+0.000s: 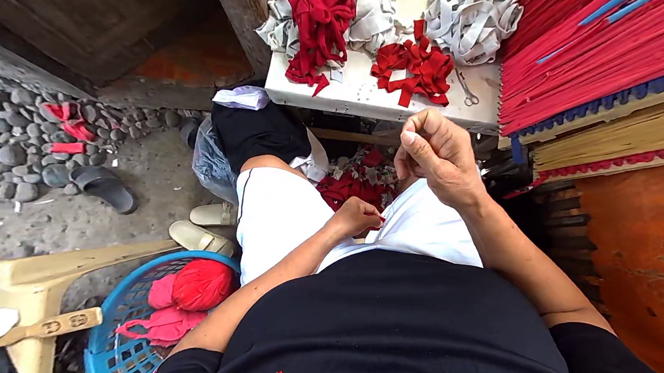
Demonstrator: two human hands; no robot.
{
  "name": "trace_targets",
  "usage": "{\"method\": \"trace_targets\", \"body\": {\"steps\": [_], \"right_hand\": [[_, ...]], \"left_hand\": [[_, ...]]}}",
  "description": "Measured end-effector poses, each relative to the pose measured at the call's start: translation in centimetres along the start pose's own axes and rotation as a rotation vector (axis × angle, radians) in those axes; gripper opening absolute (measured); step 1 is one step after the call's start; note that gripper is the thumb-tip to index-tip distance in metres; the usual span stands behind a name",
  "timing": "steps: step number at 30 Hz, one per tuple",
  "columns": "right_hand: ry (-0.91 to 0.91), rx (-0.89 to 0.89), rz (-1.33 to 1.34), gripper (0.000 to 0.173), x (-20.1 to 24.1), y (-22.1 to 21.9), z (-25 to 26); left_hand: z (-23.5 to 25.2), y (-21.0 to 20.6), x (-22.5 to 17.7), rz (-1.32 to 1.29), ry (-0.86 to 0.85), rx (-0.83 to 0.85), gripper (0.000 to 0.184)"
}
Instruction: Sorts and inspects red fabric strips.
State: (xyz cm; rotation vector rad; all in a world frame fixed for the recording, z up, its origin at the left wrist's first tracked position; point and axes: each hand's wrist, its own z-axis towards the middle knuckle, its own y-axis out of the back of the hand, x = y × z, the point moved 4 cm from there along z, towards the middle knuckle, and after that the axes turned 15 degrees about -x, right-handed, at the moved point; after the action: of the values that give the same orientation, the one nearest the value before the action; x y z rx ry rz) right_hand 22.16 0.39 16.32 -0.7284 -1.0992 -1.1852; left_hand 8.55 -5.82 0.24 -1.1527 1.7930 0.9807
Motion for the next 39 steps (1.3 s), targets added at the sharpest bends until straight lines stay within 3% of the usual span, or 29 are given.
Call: {"method": "trace_targets", "body": {"steps": [6, 10, 18, 39], "right_hand": [[0.054, -0.043, -0.039, 0.007, 0.5, 0.8, 1.1], [-0.015, 0.043, -0.219, 0.013, -1.7, 0.8, -0.3], [-0.202, 0.085, -0.379, 0.005, -7.5, 2.0, -7.4], [-0.258, 0.09, -0.408, 0.008, -9.4, 1.3, -10.2]], "left_hand": [[-0.2, -0.1, 0.0, -0.013, -0.001, 0.029, 0.011], [-0.3, 0.0, -0.1, -0.072, 0.024, 0.037, 0.012], [-1.0, 0.4, 0.5, -0.566, 0.207, 0.173, 0.019], [-0.8, 0.5, 0.3, -0.505, 0.162, 0.118, 0.017]]}}
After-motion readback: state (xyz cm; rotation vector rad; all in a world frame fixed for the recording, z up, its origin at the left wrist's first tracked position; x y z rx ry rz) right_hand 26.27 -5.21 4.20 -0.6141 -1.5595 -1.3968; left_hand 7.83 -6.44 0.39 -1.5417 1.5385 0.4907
